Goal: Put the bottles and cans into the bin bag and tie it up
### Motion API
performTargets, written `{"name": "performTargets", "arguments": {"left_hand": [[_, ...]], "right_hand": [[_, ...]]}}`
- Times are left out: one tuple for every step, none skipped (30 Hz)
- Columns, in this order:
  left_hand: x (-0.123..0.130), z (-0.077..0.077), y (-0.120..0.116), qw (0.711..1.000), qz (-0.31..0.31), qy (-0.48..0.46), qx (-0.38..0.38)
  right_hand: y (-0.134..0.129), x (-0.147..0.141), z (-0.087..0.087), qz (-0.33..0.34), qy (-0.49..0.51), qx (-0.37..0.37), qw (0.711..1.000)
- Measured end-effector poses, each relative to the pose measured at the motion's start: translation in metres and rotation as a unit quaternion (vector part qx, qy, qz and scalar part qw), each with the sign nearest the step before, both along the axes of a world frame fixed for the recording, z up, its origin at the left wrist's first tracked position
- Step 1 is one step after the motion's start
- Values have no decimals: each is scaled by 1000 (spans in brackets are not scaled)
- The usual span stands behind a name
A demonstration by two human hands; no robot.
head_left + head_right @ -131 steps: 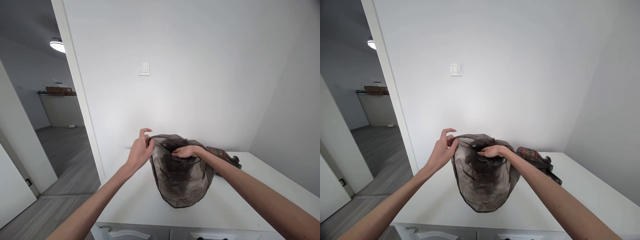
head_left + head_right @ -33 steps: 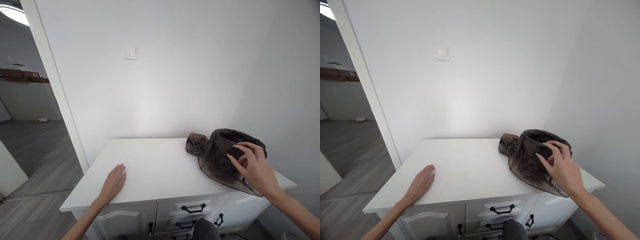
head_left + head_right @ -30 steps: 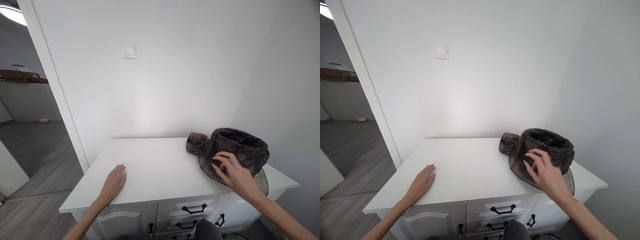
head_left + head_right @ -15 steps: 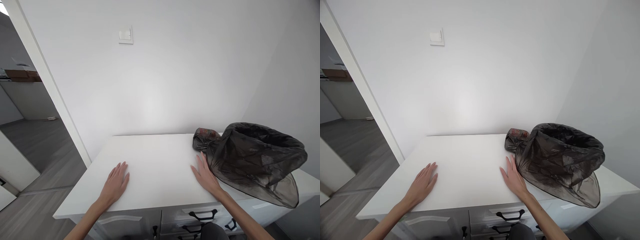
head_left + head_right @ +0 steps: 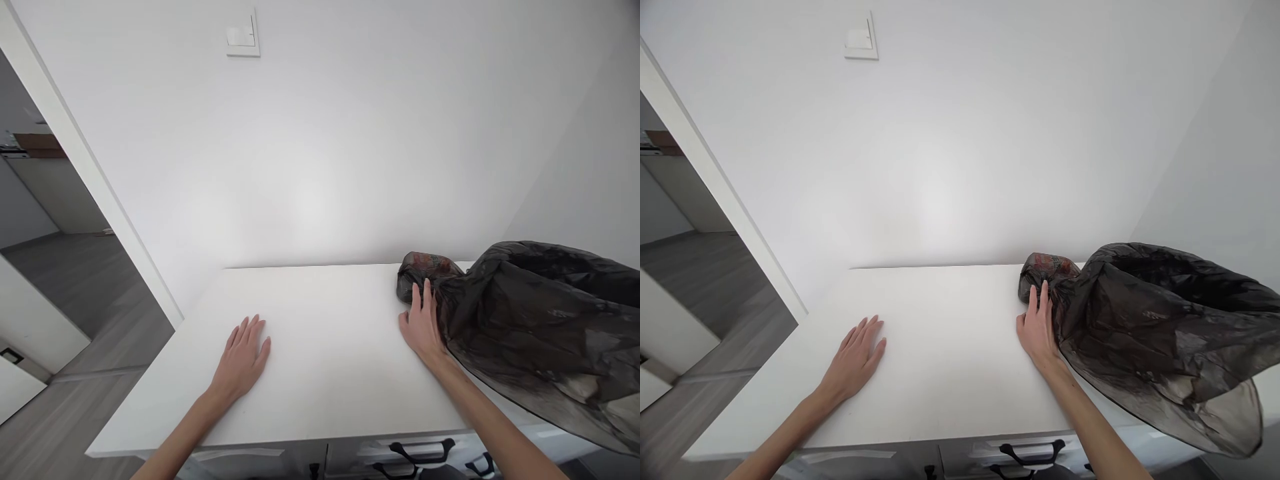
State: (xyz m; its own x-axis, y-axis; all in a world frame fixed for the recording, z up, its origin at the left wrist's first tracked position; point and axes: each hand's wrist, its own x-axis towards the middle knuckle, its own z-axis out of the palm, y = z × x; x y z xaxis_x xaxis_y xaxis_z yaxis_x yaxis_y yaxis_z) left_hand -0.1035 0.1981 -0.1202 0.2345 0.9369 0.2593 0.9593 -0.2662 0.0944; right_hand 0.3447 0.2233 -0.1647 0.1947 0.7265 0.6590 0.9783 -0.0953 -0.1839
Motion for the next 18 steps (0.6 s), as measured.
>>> {"name": "performTargets", "arguments": {"left_hand": [[0,-1,1,1000,0,-1,0],[0,-1,1,1000,-1,-1,0],[0,-2,1,1000,-2,-1,0],[0,-2,1,1000,-3,-1,0],[0,-2,1,1000,-3,-1,-1],[0,-2,0,1000,-3,-1,-2],[0,-2,0,1000,-3,-2,-2],[0,-3,0,1000,-3,-2,-1],[0,-3,0,1000,-4,-3,1],[0,-3,0,1000,-4,-4,5],[0,-3,0,1000,-4,-6,9],[0,-3,0,1000,-4,-7,12],[0,-3,0,1000,-3,-8,14],[-1,-3,0,1000,-3,-9,15],[-1,-3,0,1000,-4,-8,15],[-1,-3,-1,1000,-4,-6,15],[-1,-3,-1,1000,-4,-4,14],[-1,-2,-2,1000,-4,-2,14]], "right_hand": [[4,1,0,-9,-1,0,1000],[8,3,0,-19,1,-1,1000],[12,4,-1,-29,4,-1,1000],[16,5,-3,-37,7,0,999],[19,5,-5,-43,8,2,999],[22,6,-6,-46,7,6,999],[24,6,-8,-47,4,11,999],[25,6,-10,-45,0,18,999],[26,6,-10,-42,-5,25,999],[26,6,-11,-39,-10,32,999],[25,5,-11,-34,-15,37,999],[24,5,-10,-30,-21,42,998],[24,4,-10,-25,-26,46,998],[23,4,-9,-18,-31,49,998],[22,3,-9,-9,-34,53,998],[21,2,-10,1,-37,56,998],[21,1,-11,12,-38,56,998],[20,-1,-12,22,-41,55,997]]}}
